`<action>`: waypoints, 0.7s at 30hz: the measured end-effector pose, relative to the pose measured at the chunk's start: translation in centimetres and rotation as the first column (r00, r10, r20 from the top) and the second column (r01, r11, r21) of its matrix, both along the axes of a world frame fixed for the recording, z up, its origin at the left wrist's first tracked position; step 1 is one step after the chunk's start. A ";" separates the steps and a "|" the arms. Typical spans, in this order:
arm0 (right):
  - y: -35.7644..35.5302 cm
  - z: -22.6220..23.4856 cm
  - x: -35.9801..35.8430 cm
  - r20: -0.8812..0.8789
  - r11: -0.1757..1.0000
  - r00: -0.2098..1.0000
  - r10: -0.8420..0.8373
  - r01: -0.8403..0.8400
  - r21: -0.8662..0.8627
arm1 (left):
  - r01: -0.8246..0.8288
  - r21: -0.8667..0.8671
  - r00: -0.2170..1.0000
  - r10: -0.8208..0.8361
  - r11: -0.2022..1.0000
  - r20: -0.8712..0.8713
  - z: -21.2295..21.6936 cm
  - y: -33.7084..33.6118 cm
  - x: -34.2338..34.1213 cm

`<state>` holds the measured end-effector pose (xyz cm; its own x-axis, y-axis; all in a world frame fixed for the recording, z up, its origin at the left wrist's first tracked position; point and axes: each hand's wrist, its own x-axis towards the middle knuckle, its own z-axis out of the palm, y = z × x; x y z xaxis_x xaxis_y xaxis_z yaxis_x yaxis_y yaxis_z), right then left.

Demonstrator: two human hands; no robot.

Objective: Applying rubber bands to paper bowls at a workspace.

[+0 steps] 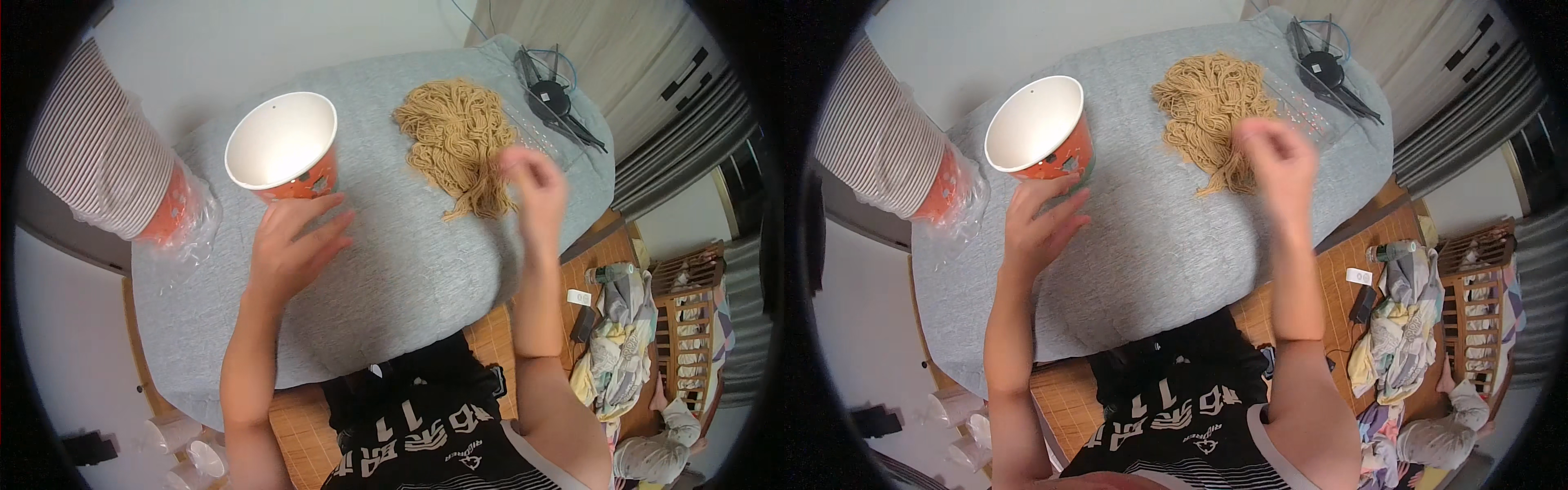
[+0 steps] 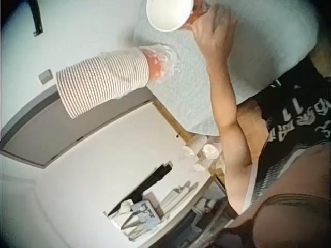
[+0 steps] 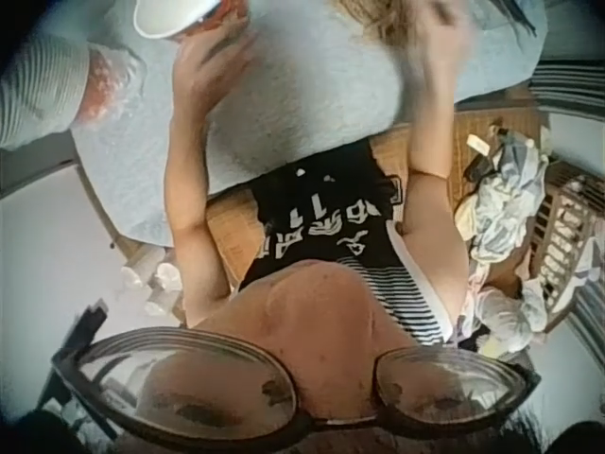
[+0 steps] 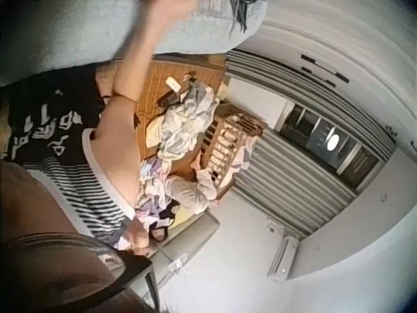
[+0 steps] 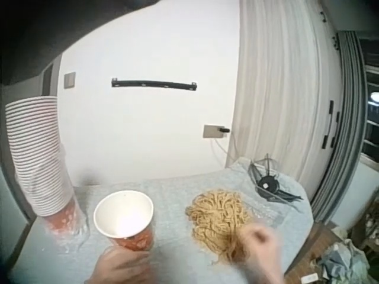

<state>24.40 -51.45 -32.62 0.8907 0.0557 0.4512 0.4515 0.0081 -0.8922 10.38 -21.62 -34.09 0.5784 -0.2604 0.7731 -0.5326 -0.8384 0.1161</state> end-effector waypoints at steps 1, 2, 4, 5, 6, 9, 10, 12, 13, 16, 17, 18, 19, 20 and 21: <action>-3.5 -0.3 3.7 0.153 0.987 0.979 -0.138 0.148 -0.056 | 0.016 -0.008 1.000 -0.016 1.000 0.007 0.0 -0.2 0.2; -5.5 0.6 5.9 0.232 0.931 0.934 -0.272 0.316 -0.184 | 0.030 -0.008 1.000 -0.030 1.000 0.006 -0.1 -0.1 0.2; -9.3 0.9 11.2 0.348 0.836 0.879 -0.326 0.440 -0.329 | 0.058 -0.014 0.998 -0.058 0.998 0.019 -0.2 -0.3 0.4; -10.7 0.6 13.2 0.355 0.831 0.875 -0.330 0.448 -0.330 | 0.064 -0.018 0.998 -0.065 0.998 -0.012 -0.3 -0.3 0.3; -12.0 0.2 15.1 0.370 0.760 0.879 -0.302 0.456 -0.463 | 0.070 -0.024 0.997 -0.071 0.997 -0.043 -0.5 -0.5 0.4; -14.1 -1.0 18.7 0.345 0.612 0.905 -0.249 0.423 -0.669 | 0.073 -0.017 0.995 -0.074 0.997 -0.065 -0.6 -0.6 0.4; -14.0 -1.2 19.2 0.303 0.550 0.926 -0.225 0.377 -0.745 | 0.068 -0.014 0.996 -0.069 0.998 -0.063 -0.6 -0.5 0.3; -13.9 -1.6 20.0 0.261 0.508 0.937 -0.230 0.345 -0.789 | 0.063 -0.013 0.996 -0.063 0.998 -0.066 -0.5 -0.4 0.3; -14.4 -2.2 20.7 0.259 0.423 0.941 -0.218 0.330 -0.844 | 0.064 -0.011 0.996 -0.065 0.998 -0.062 -0.7 -0.3 0.5; -14.6 -2.6 21.9 0.212 0.339 0.946 -0.245 0.289 -0.896 | 0.054 -0.038 0.996 -0.057 0.998 -0.073 -0.9 -0.2 0.7; -13.0 -1.9 21.3 0.206 0.298 0.942 -0.264 0.282 -0.912 | 0.032 -0.036 0.996 -0.035 0.999 -0.087 -0.8 0.1 0.3; -11.5 -1.5 20.8 0.200 0.255 0.938 -0.282 0.274 -0.927 | 0.010 -0.035 0.995 -0.014 0.999 -0.102 -0.8 0.3 0.0; -11.8 -0.8 21.2 0.207 0.249 0.935 -0.289 0.282 -0.926 | 0.019 -0.039 0.995 -0.022 0.999 -0.095 -0.7 0.1 0.3; -12.1 -0.2 22.1 0.254 0.296 0.939 -0.232 0.316 -0.901 | 0.039 -0.049 0.995 -0.043 0.998 -0.093 -0.6 -0.2 0.6; -12.3 0.4 23.0 0.302 0.344 0.937 -0.175 0.345 -0.873 | 0.059 -0.058 0.994 -0.064 0.997 -0.091 -0.5 -0.5 0.9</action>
